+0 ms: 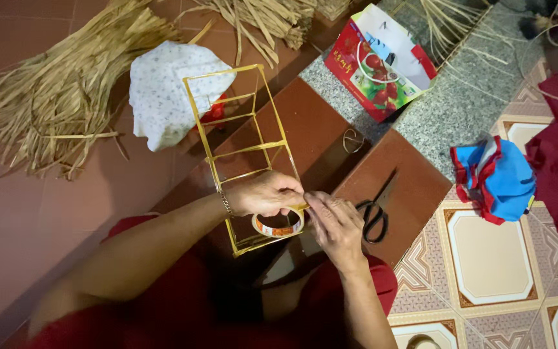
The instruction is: The person sits on the floor assembling a rectangular bamboo/palm-strip frame. They cut thin strips with scissors, wrap and tie strips onto the yellow frame joints, and rotate the frame to work on different sides, building up the lattice structure.
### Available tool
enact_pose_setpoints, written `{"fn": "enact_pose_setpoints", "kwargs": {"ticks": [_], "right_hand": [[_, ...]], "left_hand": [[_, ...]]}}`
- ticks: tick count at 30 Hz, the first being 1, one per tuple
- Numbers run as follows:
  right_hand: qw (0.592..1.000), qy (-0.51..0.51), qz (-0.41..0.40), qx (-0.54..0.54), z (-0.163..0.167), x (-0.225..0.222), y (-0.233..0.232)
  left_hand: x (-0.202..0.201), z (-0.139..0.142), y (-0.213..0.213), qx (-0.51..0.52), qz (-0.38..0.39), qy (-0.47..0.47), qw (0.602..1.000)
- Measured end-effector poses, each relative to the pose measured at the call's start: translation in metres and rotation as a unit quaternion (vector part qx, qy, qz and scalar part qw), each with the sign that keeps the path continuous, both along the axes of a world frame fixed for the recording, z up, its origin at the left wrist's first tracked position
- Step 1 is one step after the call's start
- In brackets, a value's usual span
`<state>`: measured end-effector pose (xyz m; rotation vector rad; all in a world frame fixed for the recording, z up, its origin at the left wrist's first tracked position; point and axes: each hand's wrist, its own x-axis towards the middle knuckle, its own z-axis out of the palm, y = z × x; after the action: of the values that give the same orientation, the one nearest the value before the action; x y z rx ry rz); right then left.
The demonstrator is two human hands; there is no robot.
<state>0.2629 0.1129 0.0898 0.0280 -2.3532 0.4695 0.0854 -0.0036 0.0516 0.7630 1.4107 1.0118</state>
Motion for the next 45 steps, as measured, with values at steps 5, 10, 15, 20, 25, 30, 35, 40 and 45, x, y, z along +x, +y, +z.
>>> {"fn": "enact_pose_setpoints", "kwargs": {"ticks": [5,10,15,20,25,30,35,40,45], "right_hand": [[0.999,0.014,-0.020,0.024,-0.009,0.003,-0.003],[0.995,-0.007,-0.098,-0.037,-0.048,0.005,0.001],[0.825,0.015,-0.022,-0.565,-0.081,-0.001,-0.001],[0.536,0.029,-0.045,-0.843,-0.072,-0.010,-0.002],[0.821,0.045,-0.052,-0.566,-0.058,-0.009,-0.011],[0.986,0.042,-0.068,-0.145,-0.041,-0.012,-0.021],[0.996,0.041,-0.008,-0.076,-0.039,-0.014,-0.028],[0.924,0.037,-0.005,-0.380,-0.075,-0.009,-0.011],[0.658,0.046,0.080,-0.747,-0.094,-0.003,0.015]], "left_hand": [[0.000,-0.007,-0.002,0.030,-0.003,0.060,0.998],[0.019,0.002,-0.001,0.256,0.026,0.342,0.904],[0.036,0.026,-0.015,0.269,-0.103,0.548,0.785],[0.030,0.039,-0.010,0.377,0.010,0.643,0.667],[0.031,0.037,-0.002,0.304,0.135,0.449,0.829],[0.013,0.028,0.007,0.120,0.200,0.297,0.926],[-0.003,0.017,0.005,0.089,0.136,0.330,0.930],[0.005,0.001,0.009,0.094,0.158,0.208,0.961],[0.016,-0.012,0.018,0.249,0.220,0.037,0.942]]}}
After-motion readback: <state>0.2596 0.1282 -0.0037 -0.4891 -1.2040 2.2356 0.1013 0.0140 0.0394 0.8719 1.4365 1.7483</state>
